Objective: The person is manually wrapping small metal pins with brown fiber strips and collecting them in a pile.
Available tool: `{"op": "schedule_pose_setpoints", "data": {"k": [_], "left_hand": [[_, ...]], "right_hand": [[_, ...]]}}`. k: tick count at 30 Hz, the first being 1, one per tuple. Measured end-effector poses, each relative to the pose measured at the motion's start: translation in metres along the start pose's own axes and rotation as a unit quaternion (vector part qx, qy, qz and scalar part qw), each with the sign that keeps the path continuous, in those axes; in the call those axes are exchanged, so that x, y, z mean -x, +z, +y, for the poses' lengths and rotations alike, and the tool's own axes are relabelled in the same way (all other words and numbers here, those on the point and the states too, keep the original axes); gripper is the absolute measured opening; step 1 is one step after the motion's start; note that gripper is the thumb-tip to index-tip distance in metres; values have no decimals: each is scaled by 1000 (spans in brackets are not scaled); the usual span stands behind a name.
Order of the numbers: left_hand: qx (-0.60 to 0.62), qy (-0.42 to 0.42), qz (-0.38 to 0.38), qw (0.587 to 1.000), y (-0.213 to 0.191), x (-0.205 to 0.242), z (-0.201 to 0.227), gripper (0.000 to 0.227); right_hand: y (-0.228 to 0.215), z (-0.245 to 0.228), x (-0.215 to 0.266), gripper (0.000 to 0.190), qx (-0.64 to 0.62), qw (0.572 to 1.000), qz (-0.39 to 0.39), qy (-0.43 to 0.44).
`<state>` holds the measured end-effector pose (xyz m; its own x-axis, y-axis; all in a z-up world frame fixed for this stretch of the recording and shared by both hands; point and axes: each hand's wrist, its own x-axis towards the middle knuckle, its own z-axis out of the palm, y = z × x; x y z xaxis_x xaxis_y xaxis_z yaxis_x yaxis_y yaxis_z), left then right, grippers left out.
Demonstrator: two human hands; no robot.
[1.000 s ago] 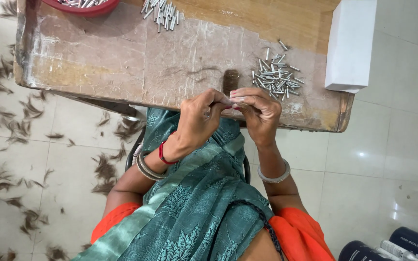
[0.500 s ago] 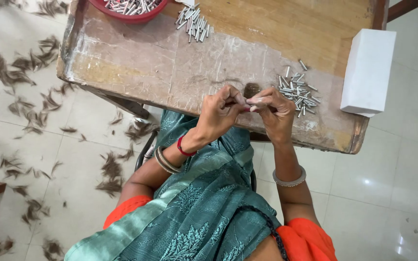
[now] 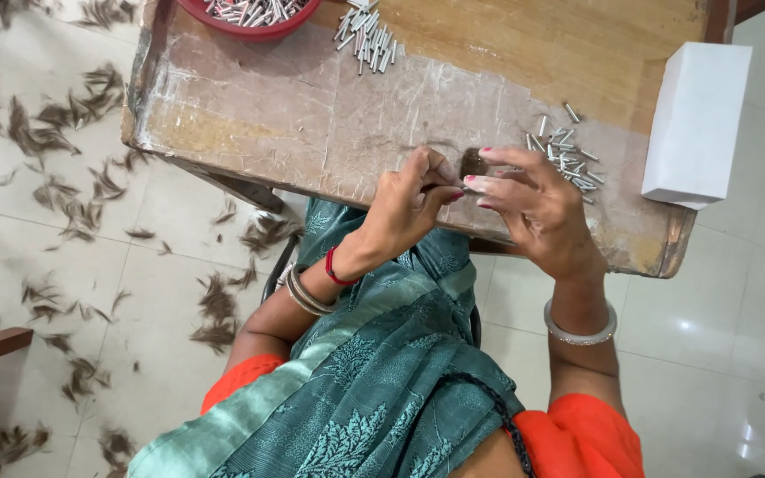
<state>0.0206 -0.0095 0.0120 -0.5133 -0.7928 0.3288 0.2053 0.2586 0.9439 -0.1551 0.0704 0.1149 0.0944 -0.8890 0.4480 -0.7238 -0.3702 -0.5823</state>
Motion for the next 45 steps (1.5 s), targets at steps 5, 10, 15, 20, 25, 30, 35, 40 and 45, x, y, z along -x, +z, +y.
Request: {"op": "schedule_pose_setpoints", "data": {"k": [5, 10, 15, 20, 25, 30, 35, 40, 45], "left_hand": [[-62, 57, -1, 996, -3, 3, 11, 32], [-49, 66, -11, 997, 0, 6, 10, 32], [-63, 78, -18, 995, 1, 6, 11, 30], [-79, 78, -28, 993, 2, 5, 13, 30], [-61, 76, -56, 994, -1, 4, 22, 24], [-70, 56, -60, 994, 0, 3, 31, 15], [-131, 71, -68, 987, 3, 4, 31, 10], [-124, 62, -74, 988, 8, 5, 25, 13], [-122, 68, -101, 985, 6, 3, 34, 12]], "right_hand": [[-7, -7, -3, 30, 114, 988, -99, -19], [-5, -7, 3, 23, 60, 995, -77, -12], [-1, -3, 7, 22, 41, 997, -63, 8], [-7, -18, -3, 32, 34, 996, -68, -44], [-6, 0, 17, 25, 46, 998, -44, 13], [-6, -1, 22, 26, 56, 998, -13, 32], [-4, 3, 28, 28, 28, 999, 4, 15], [-9, -4, 25, 26, 6, 999, -30, 18], [-11, 2, 36, 33, 29, 999, -42, 5]]}}
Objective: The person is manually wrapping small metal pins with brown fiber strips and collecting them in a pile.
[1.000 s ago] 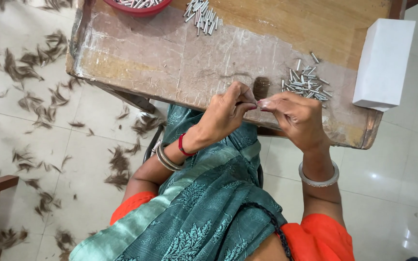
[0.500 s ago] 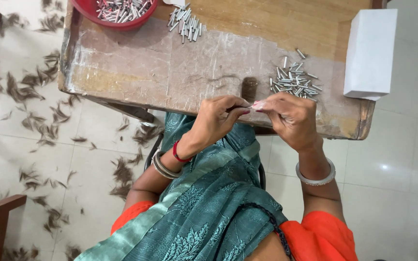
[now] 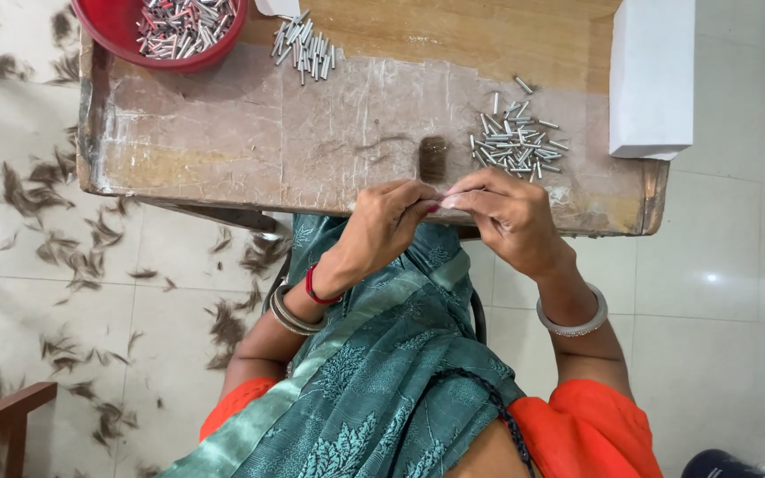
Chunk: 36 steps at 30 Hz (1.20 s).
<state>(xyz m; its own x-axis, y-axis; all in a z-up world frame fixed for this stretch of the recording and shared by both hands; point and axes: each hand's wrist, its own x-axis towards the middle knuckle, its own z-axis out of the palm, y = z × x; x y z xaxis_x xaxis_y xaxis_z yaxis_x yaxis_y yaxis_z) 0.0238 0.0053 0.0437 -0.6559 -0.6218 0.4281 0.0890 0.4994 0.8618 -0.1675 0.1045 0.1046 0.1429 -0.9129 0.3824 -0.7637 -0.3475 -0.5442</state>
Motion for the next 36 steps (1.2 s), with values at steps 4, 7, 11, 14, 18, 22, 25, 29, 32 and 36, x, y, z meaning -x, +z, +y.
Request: {"op": "schedule_pose_setpoints", "data": {"k": [4, 7, 11, 14, 18, 22, 25, 29, 32, 36], "left_hand": [[1, -6, -26, 1000, -3, 0, 4, 9], [-3, 29, -27, 999, -5, 0, 7, 9], [-22, 35, -23, 999, 5, 5, -3, 8], [-21, 27, -10, 999, 9, 5, -7, 8], [7, 8, -18, 1000, 10, 1, -8, 8], [22, 19, -28, 999, 10, 0, -10, 10], [28, 22, -32, 999, 9, 1, -8, 12], [35, -1, -41, 999, 5, 2, -1, 11], [23, 11, -30, 999, 7, 7, -2, 9], [22, -3, -13, 1000, 22, 22, -14, 8]], "right_hand": [[3, 3, 9, 35, 14, 1000, 14, 24], [5, 6, 15, 34, 35, 999, 31, 11], [9, 1, 14, 35, 28, 999, 46, -3], [11, 4, 15, 35, 3, 999, 52, 12], [10, 4, 11, 26, -28, 998, 37, 37], [9, 7, 13, 21, -58, 995, 63, 44], [15, 17, 20, 18, -34, 997, 54, 47], [17, 13, 23, 13, -57, 994, 82, 50], [25, 12, 31, 11, -83, 989, 111, 58], [43, 18, 48, 11, -144, 977, 128, 86]]}}
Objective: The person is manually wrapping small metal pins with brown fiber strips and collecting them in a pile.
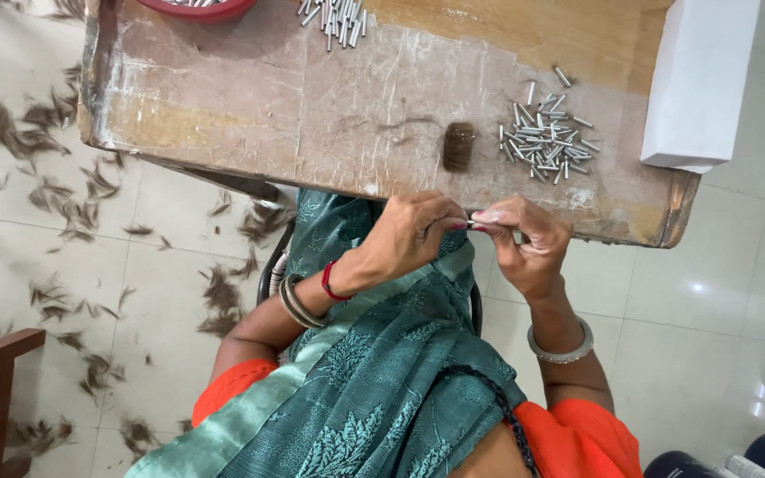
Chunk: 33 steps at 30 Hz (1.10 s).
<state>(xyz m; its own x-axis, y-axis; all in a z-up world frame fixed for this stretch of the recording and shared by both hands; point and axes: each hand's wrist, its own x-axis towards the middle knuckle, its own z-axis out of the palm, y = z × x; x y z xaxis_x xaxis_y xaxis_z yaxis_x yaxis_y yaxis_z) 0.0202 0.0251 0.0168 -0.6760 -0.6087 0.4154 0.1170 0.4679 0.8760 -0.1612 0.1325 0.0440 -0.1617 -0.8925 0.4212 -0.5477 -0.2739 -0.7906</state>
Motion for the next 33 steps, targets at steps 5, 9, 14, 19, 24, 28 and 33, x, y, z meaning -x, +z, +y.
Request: {"op": "schedule_pose_setpoints", "data": {"k": [5, 9, 14, 19, 24, 28, 33], "left_hand": [[50, 4, -8, 999, 6, 3, -5, 9], [35, -23, -62, 997, 5, 1, -2, 8], [61, -13, -63, 996, 17, 8, -9, 8], [75, -56, -40, 995, 26, 9, -11, 8], [76, -41, -61, 994, 20, -8, -4, 8], [25, -55, 26, 998, 5, -21, -8, 29], [198, -75, 127, 969, 14, -25, -32, 80]], "right_hand": [[2, -1, 9, 10, 10, 1000, 15, 23], [0, -5, 11, 14, 74, 996, 40, -13], [8, 0, 26, 11, 57, 997, 55, 2], [13, 0, 36, 9, 60, 993, 99, 4], [-7, 18, 32, 10, 87, 990, 105, -22], [-24, 40, 9, 26, 147, 970, 196, 5], [21, 54, -8, 66, -118, 977, 152, 90]]}}
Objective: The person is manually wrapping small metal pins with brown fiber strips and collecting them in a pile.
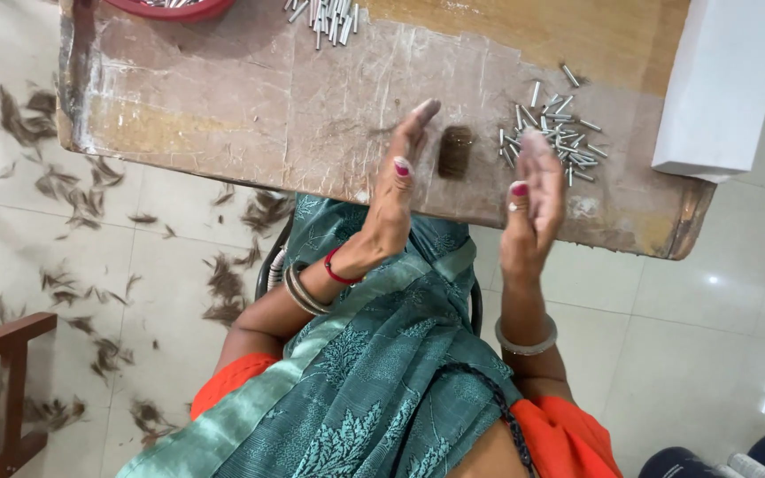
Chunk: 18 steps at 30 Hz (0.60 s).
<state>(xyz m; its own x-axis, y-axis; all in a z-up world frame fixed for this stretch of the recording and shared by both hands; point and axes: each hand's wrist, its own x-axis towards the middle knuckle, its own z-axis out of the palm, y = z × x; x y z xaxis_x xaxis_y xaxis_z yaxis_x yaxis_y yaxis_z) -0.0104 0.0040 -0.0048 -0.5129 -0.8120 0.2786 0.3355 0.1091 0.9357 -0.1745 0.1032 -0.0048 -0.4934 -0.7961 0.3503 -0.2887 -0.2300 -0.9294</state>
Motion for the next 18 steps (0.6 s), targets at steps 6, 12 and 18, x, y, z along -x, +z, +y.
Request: {"op": "schedule_pose_setpoints", "data": {"k": [6, 12, 18], "left_hand": [[88, -55, -7, 995, 23, -1, -16, 106], [26, -45, -16, 999, 23, -1, -12, 104], [144, -19, 75, 987, 8, 0, -30, 101]], "right_hand": [[46, 2, 1, 90, -230, 968, -26, 98], [46, -15, -4, 84, -222, 970, -31, 93], [9, -19, 2, 17, 324, 941, -82, -52]]}}
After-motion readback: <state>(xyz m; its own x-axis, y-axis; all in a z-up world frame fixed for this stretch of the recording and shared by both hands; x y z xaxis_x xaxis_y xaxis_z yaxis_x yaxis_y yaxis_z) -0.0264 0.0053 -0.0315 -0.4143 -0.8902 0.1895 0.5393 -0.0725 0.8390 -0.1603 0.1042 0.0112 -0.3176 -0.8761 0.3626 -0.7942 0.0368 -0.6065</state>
